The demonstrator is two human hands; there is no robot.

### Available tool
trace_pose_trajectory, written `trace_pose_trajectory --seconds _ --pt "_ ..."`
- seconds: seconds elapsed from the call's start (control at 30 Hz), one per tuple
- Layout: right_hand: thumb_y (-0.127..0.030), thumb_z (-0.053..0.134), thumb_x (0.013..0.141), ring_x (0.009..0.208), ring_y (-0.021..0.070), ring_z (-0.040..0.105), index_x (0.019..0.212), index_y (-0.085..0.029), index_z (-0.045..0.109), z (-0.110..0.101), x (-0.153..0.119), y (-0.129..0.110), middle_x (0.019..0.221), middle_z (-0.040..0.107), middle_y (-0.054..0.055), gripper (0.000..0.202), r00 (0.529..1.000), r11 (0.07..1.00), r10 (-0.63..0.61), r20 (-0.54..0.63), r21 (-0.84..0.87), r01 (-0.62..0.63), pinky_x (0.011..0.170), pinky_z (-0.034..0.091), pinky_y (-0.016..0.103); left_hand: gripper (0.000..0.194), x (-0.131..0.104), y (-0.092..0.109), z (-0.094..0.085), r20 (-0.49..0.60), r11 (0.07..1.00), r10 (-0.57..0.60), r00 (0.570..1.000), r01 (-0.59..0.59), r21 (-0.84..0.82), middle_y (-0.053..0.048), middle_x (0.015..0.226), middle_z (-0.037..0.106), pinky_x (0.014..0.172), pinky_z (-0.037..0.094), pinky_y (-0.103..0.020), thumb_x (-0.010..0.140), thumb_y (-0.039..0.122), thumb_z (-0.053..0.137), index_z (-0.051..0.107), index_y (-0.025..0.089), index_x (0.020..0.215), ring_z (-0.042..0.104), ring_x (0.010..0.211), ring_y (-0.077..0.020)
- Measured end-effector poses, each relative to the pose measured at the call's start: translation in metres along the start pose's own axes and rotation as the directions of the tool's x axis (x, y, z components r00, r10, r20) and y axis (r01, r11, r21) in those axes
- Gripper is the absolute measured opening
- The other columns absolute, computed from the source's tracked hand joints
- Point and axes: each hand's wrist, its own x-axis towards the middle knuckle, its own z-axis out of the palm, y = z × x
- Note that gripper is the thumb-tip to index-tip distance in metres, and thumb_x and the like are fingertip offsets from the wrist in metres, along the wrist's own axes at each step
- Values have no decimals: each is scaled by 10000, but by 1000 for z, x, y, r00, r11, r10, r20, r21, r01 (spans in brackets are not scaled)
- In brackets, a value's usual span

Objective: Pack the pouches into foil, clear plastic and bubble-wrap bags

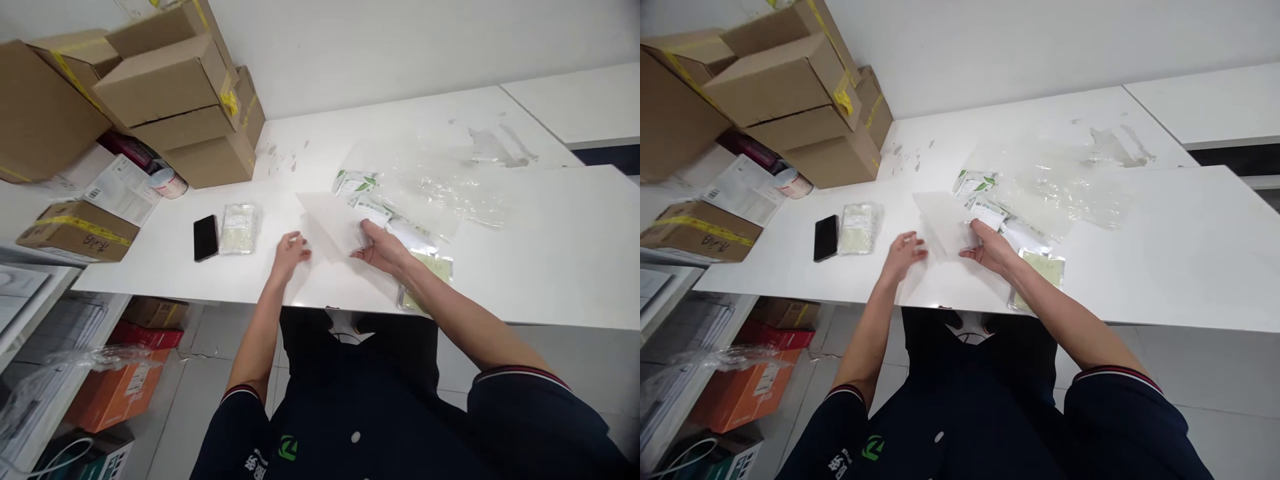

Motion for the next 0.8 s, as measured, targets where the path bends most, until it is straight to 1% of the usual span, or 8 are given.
trace_pose_trajectory --seconds 0.13,0.3,0.4,0.47,0.53,0.6,0.7,0.8 --pt "-459 546 920 789 190 663 1039 -238 587 5 -1 11 914 690 45 255 988 996 41 152 -79 -29 713 598 369 478 -9 -10 13 304 962 -106 947 175 -207 -107 936 719 782 562 -368 830 587 653 650 153 1031 704 820 -216" --pt "-521 554 884 1025 280 623 1228 -185 565 2 1 11 1228 612 161 480 983 770 -181 21 -619 155 860 558 481 443 -14 1 18 -103 963 226 969 -238 -128 -45 836 719 604 528 -245 759 553 734 684 155 948 666 633 -125" --pt "-513 655 807 1263 307 510 1450 -231 398 12 1 3 1493 420 151 748 899 552 -403 173 -738 389 1020 473 493 437 -18 16 20 -112 918 397 911 -393 55 -42 847 717 531 515 -224 799 565 680 702 160 960 655 588 -108" --pt "-497 710 757 1256 312 528 1431 -235 433 23 7 -5 1419 514 136 774 844 417 -440 306 -763 494 1026 466 489 414 -22 27 21 -70 882 469 880 -464 82 -48 873 720 546 535 -225 813 559 663 703 161 918 675 640 -119" --pt "-469 707 762 1068 294 639 1273 -211 558 31 22 -18 1126 677 110 592 859 459 -435 271 -754 471 913 532 465 384 -25 38 18 -82 854 519 851 -513 91 -57 913 725 556 549 -232 819 536 662 693 158 879 685 667 -126" --pt "-445 644 825 810 231 682 1106 -195 595 33 42 -37 861 681 60 379 906 652 -410 104 -661 371 715 576 388 361 -27 47 11 -150 835 550 822 -537 118 -61 933 727 540 547 -234 834 514 646 676 155 856 684 643 -125" --pt "-429 584 885 657 151 649 1050 -202 554 24 62 -66 846 643 32 282 922 855 -363 -134 -440 273 555 541 283 340 -29 47 -8 -277 829 558 782 -537 153 -59 903 727 509 527 -226 848 489 626 643 150 822 677 592 -122" --pt "-432 520 937 667 122 642 1079 -194 560 4 47 -87 946 638 51 280 862 809 -470 -190 -484 334 568 531 264 340 -36 25 -24 -346 884 452 822 -465 50 -90 1035 727 570 551 -239 854 488 626 642 152 901 701 647 -129"
